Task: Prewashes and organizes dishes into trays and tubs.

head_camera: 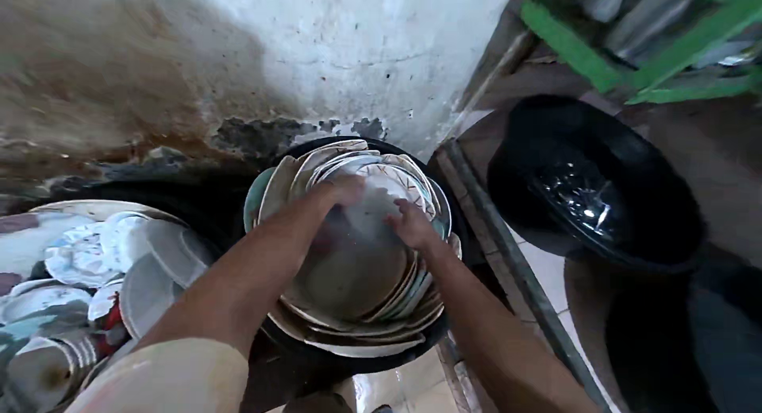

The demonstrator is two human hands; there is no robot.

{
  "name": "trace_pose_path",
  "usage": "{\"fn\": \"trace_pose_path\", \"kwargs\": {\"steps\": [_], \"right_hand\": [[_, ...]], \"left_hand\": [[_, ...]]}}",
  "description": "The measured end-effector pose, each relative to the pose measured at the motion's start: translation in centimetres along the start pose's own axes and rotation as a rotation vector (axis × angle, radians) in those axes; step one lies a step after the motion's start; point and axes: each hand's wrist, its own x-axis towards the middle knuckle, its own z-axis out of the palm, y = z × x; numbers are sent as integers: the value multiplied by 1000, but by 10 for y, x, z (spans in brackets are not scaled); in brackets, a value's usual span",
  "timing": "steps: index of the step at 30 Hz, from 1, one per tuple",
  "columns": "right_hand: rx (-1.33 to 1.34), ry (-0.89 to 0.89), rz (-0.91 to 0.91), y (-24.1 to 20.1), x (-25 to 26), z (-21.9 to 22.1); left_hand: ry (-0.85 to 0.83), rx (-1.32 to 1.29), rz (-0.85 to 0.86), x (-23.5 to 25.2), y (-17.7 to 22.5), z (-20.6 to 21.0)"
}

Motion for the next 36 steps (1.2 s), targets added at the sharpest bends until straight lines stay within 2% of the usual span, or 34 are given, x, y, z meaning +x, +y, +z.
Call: {"fn": "trace_pose_path", "kwargs": {"steps": [2, 4, 6, 9, 12, 15, 17, 18, 21, 22, 24, 27, 30, 32, 34, 36], "right_hand": [[32, -119, 84, 5, 19, 11], [57, -201, 136, 9, 41, 28], [-1, -294, 67, 8, 58, 47], [-196, -420, -61, -16, 58, 73], [-254, -364, -21, -21, 48, 97], [-279, -280, 74, -26, 27, 94], [-154, -228, 119, -26, 22, 79], [-5, -196, 135, -27, 18, 67], [403, -55, 91, -21, 3, 40], [441, -34, 61, -21, -8, 31], [329, -24, 2, -22, -28, 18], [-170, -30, -111, -11, -49, 21], [-463, -169, -63, 8, -54, 35], [-417, -324, 30, 14, -47, 32], [-286, -416, 93, 13, -36, 19], [-233, -307, 16, 27, -16, 20]], "left_hand": [[-103, 143, -116, -11, -31, 15], [-172, 145, -266, -28, -54, 29], [-203, 31, -348, -43, -57, 42], [-187, -179, -375, -44, -57, 68], [-159, -379, -348, -46, -64, 77], [6, -521, -423, -45, -81, 85], [47, -489, -535, -48, -79, 82], [27, -464, -576, -50, -75, 77], [-122, -335, -512, -40, -67, 80], [-182, -311, -479, -35, -67, 86], [-289, -311, -455, -32, -66, 95], [-380, -326, -433, -45, -48, 91], [-347, -466, -511, -52, -39, 99], [-310, -375, -474, -48, -35, 100], [-203, -273, -390, -52, -28, 93], [-72, -269, -367, -62, -26, 87]]}}
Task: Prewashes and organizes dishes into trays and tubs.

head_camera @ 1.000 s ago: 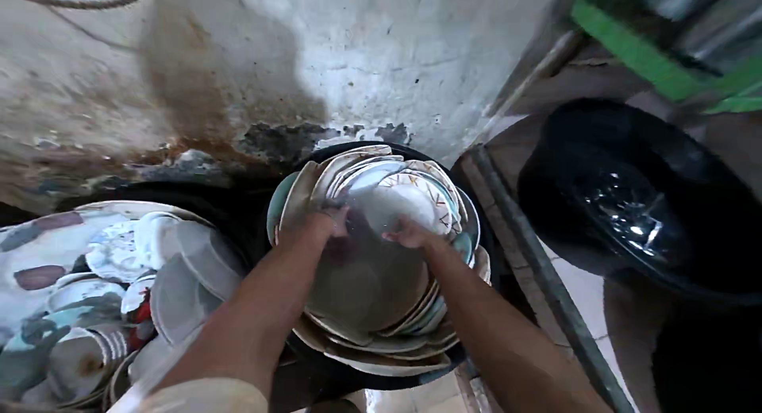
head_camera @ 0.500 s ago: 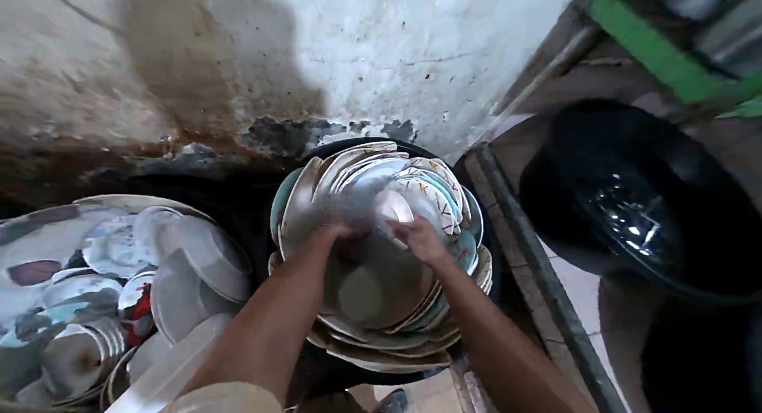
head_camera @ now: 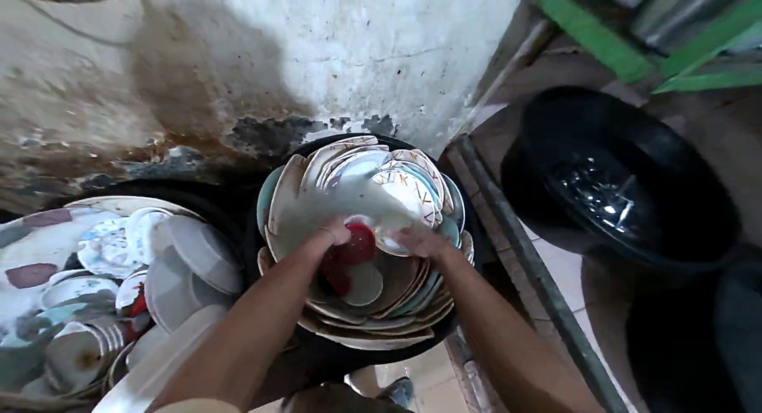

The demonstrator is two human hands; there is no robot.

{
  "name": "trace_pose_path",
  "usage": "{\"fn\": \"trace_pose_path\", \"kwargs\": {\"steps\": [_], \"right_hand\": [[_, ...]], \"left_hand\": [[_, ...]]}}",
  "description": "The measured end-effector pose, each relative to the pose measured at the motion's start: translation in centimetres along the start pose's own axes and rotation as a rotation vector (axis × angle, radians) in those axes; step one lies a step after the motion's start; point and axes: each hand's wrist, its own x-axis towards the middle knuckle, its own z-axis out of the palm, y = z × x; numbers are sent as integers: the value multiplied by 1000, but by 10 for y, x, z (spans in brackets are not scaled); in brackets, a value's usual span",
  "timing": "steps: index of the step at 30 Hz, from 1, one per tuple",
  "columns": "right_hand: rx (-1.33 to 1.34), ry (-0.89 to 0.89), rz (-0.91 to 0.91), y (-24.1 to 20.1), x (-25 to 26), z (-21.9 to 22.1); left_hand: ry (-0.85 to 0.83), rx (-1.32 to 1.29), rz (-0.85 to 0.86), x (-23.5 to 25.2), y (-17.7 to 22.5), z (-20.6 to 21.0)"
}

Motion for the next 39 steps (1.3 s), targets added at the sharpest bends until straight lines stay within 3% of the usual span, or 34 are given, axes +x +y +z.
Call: {"fn": "trace_pose_path", "kwargs": {"steps": [5, 7, 10, 15, 17, 21, 24, 27, 30, 35, 39], "right_hand": [[106, 134, 303, -16, 22, 11], [85, 232, 346, -22, 26, 14], [144, 422, 209, -27, 21, 12], [647, 658, 4, -35, 11, 12], [858, 748, -64, -25, 15, 20], [1156, 700, -57, -26, 6, 26], [1194, 471, -41, -34, -1, 25], [1183, 293, -9, -35, -9, 20], [1199, 372, -17, -25, -13, 22], [1253, 503, -68, -25, -26, 27], [1301, 567, -55, -31, -36, 30]], "left_hand": [[307, -60, 18, -63, 0, -38], [422, -159, 66, -77, -9, -47], [498, -422, 95, -85, -24, -51], [398, -1228, 103, -81, -9, -25], [352, -1367, 72, -65, -1, -10], [281, -1348, -14, -44, 17, 14], [250, -1284, -12, -30, 25, 29], [202, -1040, 97, -23, 20, 33], [228, -849, 260, -18, 16, 26], [515, -487, 161, -42, 37, -2], [532, -241, 137, -80, 71, -11]]}}
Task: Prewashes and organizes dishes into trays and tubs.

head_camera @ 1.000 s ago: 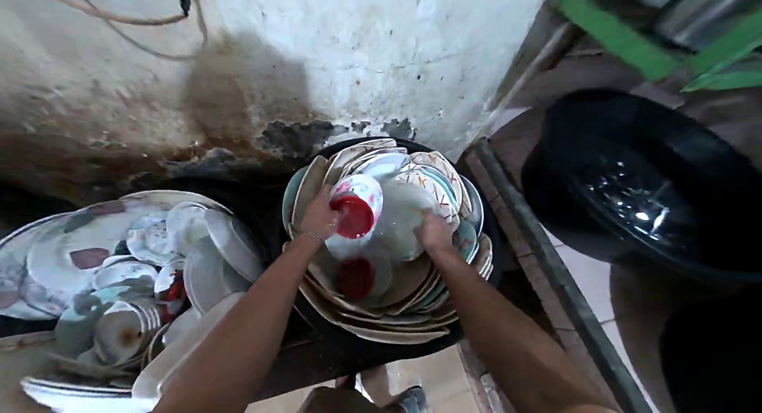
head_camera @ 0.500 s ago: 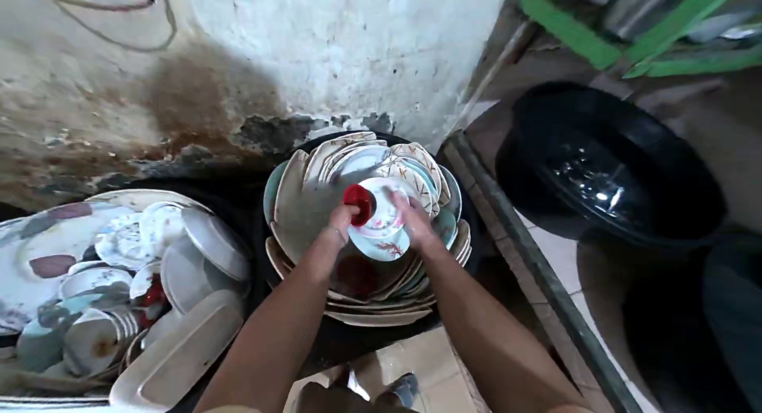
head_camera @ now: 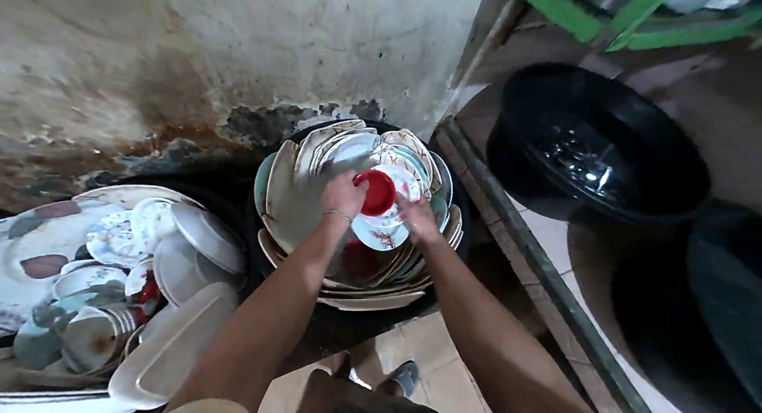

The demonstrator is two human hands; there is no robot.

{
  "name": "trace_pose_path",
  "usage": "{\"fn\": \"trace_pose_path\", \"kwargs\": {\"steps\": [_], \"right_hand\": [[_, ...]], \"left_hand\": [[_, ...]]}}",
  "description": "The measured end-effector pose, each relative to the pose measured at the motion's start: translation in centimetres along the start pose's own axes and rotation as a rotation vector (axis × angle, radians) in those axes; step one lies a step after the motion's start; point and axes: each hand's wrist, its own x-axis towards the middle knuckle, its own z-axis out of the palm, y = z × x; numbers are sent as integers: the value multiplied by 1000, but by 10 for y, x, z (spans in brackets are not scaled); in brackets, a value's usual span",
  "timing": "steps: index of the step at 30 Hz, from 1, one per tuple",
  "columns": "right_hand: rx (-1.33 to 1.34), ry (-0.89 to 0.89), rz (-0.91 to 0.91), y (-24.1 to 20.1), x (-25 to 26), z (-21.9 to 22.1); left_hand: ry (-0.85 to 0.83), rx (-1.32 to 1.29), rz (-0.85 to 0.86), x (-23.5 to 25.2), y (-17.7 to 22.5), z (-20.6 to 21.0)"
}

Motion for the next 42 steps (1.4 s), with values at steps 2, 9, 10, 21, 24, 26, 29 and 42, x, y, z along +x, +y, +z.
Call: {"fn": "trace_pose_path", "kwargs": {"steps": [2, 9, 10, 21, 24, 26, 29, 42], "right_hand": [[50, 16, 19, -1, -6, 5], [144, 34, 154, 5, -13, 13], [132, 92, 180, 6, -13, 12], [120, 205, 41, -7, -12, -37], [175, 247, 45, -8, -15, -41], [214, 260, 47, -4, -14, -45], [257, 284, 64, -3, -14, -49], [-401, 366, -216, -54, -39, -42]], "left_hand": [[32, 25, -5, -7, 9, 9], [-59, -39, 21, -5, 14, 38], [-128, -46, 76, -4, 11, 40], [-815, 372, -195, -5, -55, 26], [-849, 557, -181, -3, -59, 65], [-851, 635, -103, -3, -62, 86], [-923, 724, -23, -7, -58, 93], [296, 126, 796, -24, -39, -1]]}}
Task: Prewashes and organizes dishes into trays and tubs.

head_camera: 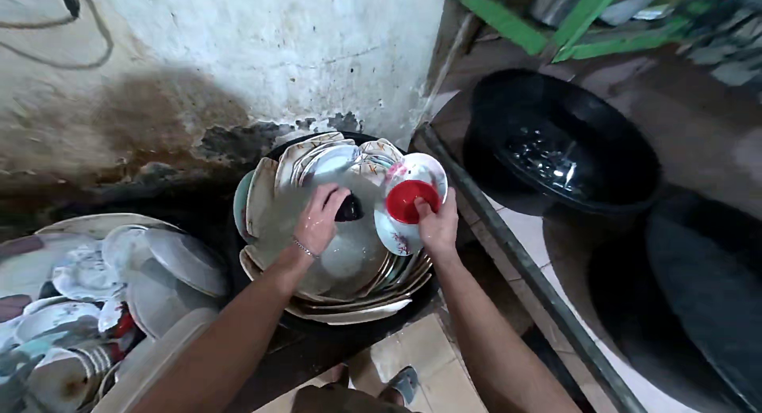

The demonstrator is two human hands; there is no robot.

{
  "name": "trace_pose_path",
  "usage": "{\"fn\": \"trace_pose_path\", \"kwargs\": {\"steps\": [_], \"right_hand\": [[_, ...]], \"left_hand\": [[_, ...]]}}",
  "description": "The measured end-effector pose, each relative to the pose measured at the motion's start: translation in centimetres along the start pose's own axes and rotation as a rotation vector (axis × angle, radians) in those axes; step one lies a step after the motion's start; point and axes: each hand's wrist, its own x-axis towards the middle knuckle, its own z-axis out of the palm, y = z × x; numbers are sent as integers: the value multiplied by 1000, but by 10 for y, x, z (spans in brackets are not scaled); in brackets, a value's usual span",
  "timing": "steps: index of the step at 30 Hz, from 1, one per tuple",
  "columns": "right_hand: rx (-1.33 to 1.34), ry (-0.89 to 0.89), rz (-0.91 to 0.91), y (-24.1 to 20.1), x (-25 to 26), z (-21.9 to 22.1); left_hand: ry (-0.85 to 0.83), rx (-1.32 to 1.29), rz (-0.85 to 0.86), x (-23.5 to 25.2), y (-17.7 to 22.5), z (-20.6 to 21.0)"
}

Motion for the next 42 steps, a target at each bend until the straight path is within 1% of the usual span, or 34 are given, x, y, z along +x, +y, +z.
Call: {"fn": "trace_pose_path", "kwargs": {"steps": [3, 6, 7, 8, 9, 11, 13, 14, 15, 17, 19, 20, 22, 24, 27, 29, 31, 33, 35, 37, 38, 39, 40, 42], "right_hand": [[-197, 6, -177, -18, -9, -3], [-250, 36, -348, -29, -18, -6], [-252, 48, -379, -30, -19, -7], [-247, 58, -381, -29, -18, -5], [-233, 64, -341, -26, -16, -3], [-147, 95, -188, -15, -12, 3], [20, 137, -20, -4, -9, 5], [111, 155, 31, 3, -9, 5], [193, 169, 64, 11, -11, 5], [313, 192, 95, 21, -17, 3], [394, 206, 129, 26, -24, 1], [417, 208, 148, 27, -27, 0], [439, 208, 169, 29, -33, -2], [463, 202, 190, 29, -38, -6], [494, 185, 218, 33, -44, -15], [488, 180, 231, 37, -48, -20], [509, 179, 245, 38, -48, -22], [529, 192, 270, 40, -48, -21], [548, 196, 294, 42, -48, -17], [558, 185, 311, 41, -50, -13], [565, 170, 313, 40, -50, -11], [565, 164, 307, 39, -50, -10], [553, 160, 299, 39, -50, -10], [514, 152, 262, 36, -48, -12]], "left_hand": [[195, -29, 99, 6, 5, -2], [396, -27, 216, 10, 6, -4], [417, -29, 202, 11, 8, -5], [394, -39, 137, 11, 12, -7], [312, -58, 8, 9, 17, -11], [-39, -103, -383, 8, 19, -14], [-395, -147, -705, 12, -1, 0], [-556, -166, -797, 10, -14, 11], [-680, -157, -842, 5, -26, 23], [-858, -130, -889, 0, -43, 44], [-1007, -127, -882, -1, -52, 63], [-1053, -120, -866, -1, -54, 72], [-1085, -166, -853, -6, -60, 94], [-1057, -176, -831, -11, -59, 104], [-1119, -190, -803, -18, -58, 96], [-1237, -107, -814, -20, -60, 78], [-1282, -64, -848, -19, -51, 54], [-1264, -73, -909, -27, -51, 49], [-1256, -227, -958, -38, -60, 61], [-1174, -302, -1013, -44, -58, 66], [-1135, -325, -1036, -41, -51, 63], [-1105, -326, -1026, -38, -45, 63], [-1082, -276, -968, -34, -43, 65], [-1016, -82, -767, -23, -35, 63]]}}
